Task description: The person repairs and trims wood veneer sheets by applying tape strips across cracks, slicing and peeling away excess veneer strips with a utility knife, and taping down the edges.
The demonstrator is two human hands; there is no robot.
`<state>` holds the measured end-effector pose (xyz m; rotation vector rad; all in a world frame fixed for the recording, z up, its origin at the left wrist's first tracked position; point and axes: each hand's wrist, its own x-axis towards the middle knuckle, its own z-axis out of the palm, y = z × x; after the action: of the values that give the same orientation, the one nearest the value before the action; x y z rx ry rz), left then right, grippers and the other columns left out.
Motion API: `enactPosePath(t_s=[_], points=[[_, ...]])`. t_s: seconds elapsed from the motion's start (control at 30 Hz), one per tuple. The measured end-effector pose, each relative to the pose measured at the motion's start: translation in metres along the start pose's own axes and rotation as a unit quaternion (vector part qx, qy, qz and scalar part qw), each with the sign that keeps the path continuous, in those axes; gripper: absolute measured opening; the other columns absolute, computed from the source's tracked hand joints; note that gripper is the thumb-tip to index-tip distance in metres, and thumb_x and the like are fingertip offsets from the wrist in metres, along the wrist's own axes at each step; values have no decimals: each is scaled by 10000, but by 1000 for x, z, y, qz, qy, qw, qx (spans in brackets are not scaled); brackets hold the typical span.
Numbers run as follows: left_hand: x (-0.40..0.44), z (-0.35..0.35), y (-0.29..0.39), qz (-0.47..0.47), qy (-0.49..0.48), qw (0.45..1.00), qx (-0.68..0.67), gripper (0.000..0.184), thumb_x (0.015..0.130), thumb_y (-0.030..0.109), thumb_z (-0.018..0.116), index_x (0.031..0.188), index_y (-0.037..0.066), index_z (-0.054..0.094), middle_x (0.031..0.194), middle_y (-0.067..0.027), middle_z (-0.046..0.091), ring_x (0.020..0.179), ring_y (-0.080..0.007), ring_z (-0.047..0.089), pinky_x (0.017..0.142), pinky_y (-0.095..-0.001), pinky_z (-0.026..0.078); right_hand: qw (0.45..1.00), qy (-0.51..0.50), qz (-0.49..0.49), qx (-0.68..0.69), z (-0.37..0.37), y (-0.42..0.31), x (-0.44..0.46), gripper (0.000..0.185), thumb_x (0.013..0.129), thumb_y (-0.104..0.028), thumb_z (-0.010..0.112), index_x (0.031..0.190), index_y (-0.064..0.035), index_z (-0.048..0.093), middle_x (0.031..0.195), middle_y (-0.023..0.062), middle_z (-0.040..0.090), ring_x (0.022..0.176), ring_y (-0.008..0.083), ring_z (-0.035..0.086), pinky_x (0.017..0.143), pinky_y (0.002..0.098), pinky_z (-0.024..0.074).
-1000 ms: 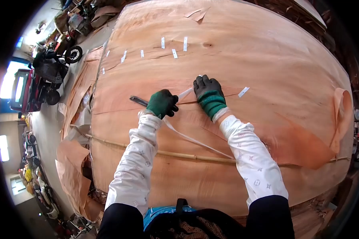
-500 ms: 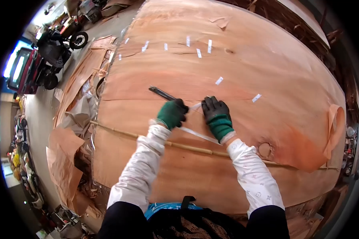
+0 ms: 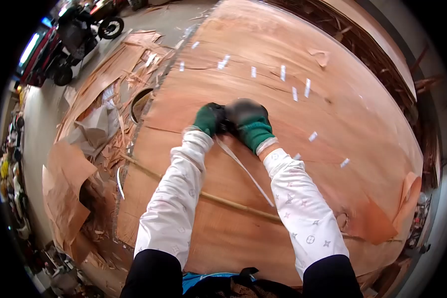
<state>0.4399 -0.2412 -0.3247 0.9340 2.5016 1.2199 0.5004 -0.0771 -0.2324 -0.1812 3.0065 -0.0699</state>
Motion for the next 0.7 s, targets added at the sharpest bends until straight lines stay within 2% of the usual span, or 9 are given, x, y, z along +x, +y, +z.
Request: enactPosePath(t_s=[0.1,0.17,0.23,0.27,0.37,0.43,0.53,0.6,0.7], points=[[-20,-70,99,-313,-38,920,-232,239,887,196,615,1019,-3,622,735,-125,663,534,-204,644,494,-290,515,992,66,-65,-90,15,-1,-4,560,800,-484,607,1217,-110,585,1363,78,519,1191,216,502,868,417,453],[-32,-99,20,-197,-25,977,-74,241,890,197,620,989,-23,619,749,-140,675,523,-197,639,448,-291,498,976,150,-104,-117,13,1,-7,484,764,-459,680,1131,-149,616,1187,32,606,1128,225,561,847,426,475],[-42,-148,-11,-173,-2,985,12,260,897,219,624,951,-35,625,783,-162,693,506,-194,630,412,-298,484,987,-51,-41,-148,-20,-19,10,484,755,-431,697,1142,-154,609,1149,41,612,1126,231,557,842,423,479],[-37,-155,-20,-404,139,860,-281,274,904,246,623,907,-28,641,768,-162,695,482,-195,614,404,-304,473,975,-148,-10,-165,-41,-30,19,485,751,-416,705,1148,-157,605,1131,45,615,1125,233,556,840,422,481],[-47,-162,-57,-375,128,858,-326,285,908,256,614,873,-25,644,755,-161,694,472,-196,607,409,-305,471,988,57,-89,-109,-41,-78,59,318,819,-265,619,1118,-157,633,1120,31,629,1039,205,602,774,433,480],[-47,-159,-72,-199,15,979,33,260,891,235,612,869,-20,654,721,-106,684,520,-178,634,450,-297,485,959,212,-172,-83,-16,-114,89,295,839,-227,571,1121,-156,623,1128,25,614,1065,201,584,758,420,483],[-54,-163,-67,-147,44,986,-66,192,872,183,591,936,25,680,796,-144,689,645,-211,669,550,-317,526,956,183,-202,-108,32,-146,129,327,858,-262,549,1157,-143,606,1177,28,595,1085,202,553,766,385,472],[-60,-183,-83,66,87,991,73,190,869,172,587,958,39,688,805,-145,693,652,-250,668,576,-334,534,967,141,-179,-112,28,-156,131,341,862,-269,545,1172,-141,604,1215,33,588,1092,209,548,774,382,467],[-86,-232,-68,-146,115,970,156,167,868,173,584,972,71,667,791,-120,674,656,-267,661,569,-350,521,962,159,-191,-116,31,-152,123,339,862,-268,554,1167,-127,603,1239,47,578,1104,224,555,776,385,472]])
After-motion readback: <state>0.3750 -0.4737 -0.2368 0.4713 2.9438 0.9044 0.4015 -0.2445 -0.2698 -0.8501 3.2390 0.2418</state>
